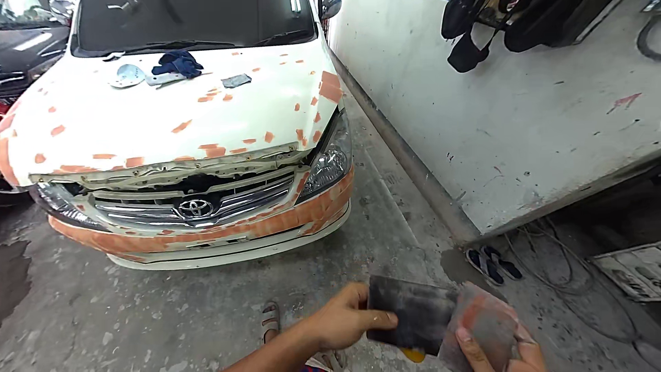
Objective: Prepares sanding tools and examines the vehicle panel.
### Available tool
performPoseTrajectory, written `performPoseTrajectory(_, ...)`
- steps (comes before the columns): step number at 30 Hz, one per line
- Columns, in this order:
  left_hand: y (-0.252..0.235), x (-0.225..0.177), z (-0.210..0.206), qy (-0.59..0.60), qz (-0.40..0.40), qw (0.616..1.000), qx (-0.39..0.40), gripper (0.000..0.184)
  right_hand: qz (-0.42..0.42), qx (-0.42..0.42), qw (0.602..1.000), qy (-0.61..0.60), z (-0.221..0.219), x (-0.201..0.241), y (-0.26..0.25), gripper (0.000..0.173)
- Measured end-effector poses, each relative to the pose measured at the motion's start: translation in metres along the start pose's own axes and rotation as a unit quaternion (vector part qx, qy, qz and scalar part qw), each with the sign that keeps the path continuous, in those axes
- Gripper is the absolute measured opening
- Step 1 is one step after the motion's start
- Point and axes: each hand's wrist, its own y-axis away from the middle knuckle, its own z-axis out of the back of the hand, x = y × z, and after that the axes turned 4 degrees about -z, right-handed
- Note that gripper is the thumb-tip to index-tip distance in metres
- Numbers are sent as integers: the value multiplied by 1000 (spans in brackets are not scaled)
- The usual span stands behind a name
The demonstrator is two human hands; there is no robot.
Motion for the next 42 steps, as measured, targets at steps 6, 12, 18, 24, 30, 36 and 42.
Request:
performPoseTrajectory(6,10,-1,-20,30,-58,990,128,68,-3,84,990,110,-38,-8,31,87)
performPoseTrajectory(12,19,31,3,-22,74,997,4,99,-65,165,984,2,-73,-15,63,91)
performPoseTrajectory(18,40,42,48,175,201,947,-181,47,-44,-84,995,31,-57,-62,33,35)
performPoseTrajectory(24,16,59,121,-183,230,952,-91,31,-168,7,984,-51,-66,-128,29,34)
performPoseTrajectory(30,-19,72,237,-268,242,929,-78,32,-220,240,929,175,-92,-205,1,35)
performPoseTrajectory(36,-10,84,362,-330,393,843,-159,33,-247,81,936,237,-230,-269,-68,38)
performPoseTrajectory(42,19,86,422,-363,417,824,-124,31,-172,25,968,183,-387,-313,-141,21)
